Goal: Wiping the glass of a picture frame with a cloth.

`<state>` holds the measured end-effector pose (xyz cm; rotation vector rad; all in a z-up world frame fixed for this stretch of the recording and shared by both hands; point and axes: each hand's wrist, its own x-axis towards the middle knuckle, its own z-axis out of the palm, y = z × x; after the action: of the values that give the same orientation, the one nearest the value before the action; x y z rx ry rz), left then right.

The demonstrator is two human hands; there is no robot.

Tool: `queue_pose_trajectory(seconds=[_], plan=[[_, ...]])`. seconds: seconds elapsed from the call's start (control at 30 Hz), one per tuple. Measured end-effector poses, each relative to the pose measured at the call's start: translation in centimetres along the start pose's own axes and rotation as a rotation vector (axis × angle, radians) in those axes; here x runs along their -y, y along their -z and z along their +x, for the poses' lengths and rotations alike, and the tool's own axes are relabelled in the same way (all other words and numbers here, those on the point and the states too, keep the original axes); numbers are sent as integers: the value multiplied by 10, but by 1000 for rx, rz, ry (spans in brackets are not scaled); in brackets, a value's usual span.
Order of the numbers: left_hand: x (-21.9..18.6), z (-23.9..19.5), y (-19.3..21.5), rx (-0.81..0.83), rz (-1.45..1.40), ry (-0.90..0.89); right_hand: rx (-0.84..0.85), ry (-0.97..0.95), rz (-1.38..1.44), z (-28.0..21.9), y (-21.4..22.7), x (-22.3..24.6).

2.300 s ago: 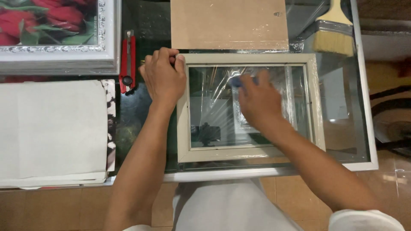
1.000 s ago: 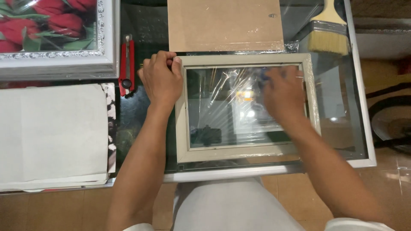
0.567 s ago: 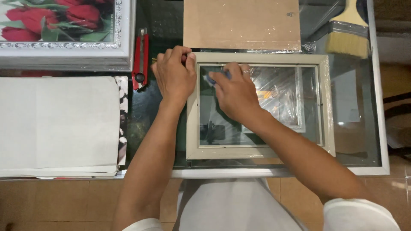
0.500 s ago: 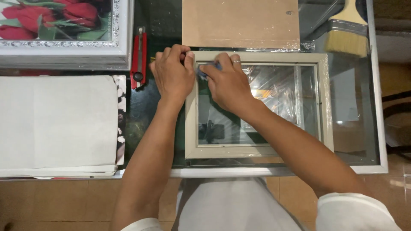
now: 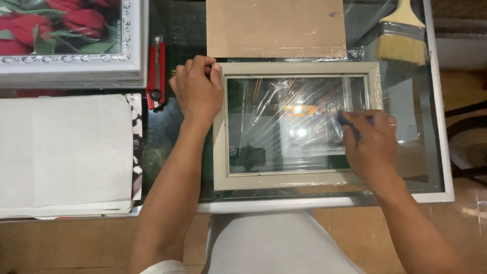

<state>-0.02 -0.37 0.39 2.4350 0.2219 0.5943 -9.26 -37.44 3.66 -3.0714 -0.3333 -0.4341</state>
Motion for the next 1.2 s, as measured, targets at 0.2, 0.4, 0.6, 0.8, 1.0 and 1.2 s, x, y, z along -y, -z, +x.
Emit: queue_pose_trajectory(seconds=[0.2, 0.4, 0.6, 0.8, 1.0, 1.2], plan=[[1, 0, -4, -21, 20, -11, 332, -118, 340, 35, 19, 129], [0, 1, 0, 15, 2, 20, 283, 286, 527, 22, 8, 194], [-5, 2, 1, 20, 8, 43, -18, -15, 22, -7, 12, 47], [-6, 2, 0, 27, 15, 58, 25, -76, 91, 14, 5, 81], [0, 3, -3, 33, 17, 38, 40, 312, 340, 67, -15, 203], [0, 3, -3, 28, -8, 30, 32, 1, 188, 77, -7, 111]])
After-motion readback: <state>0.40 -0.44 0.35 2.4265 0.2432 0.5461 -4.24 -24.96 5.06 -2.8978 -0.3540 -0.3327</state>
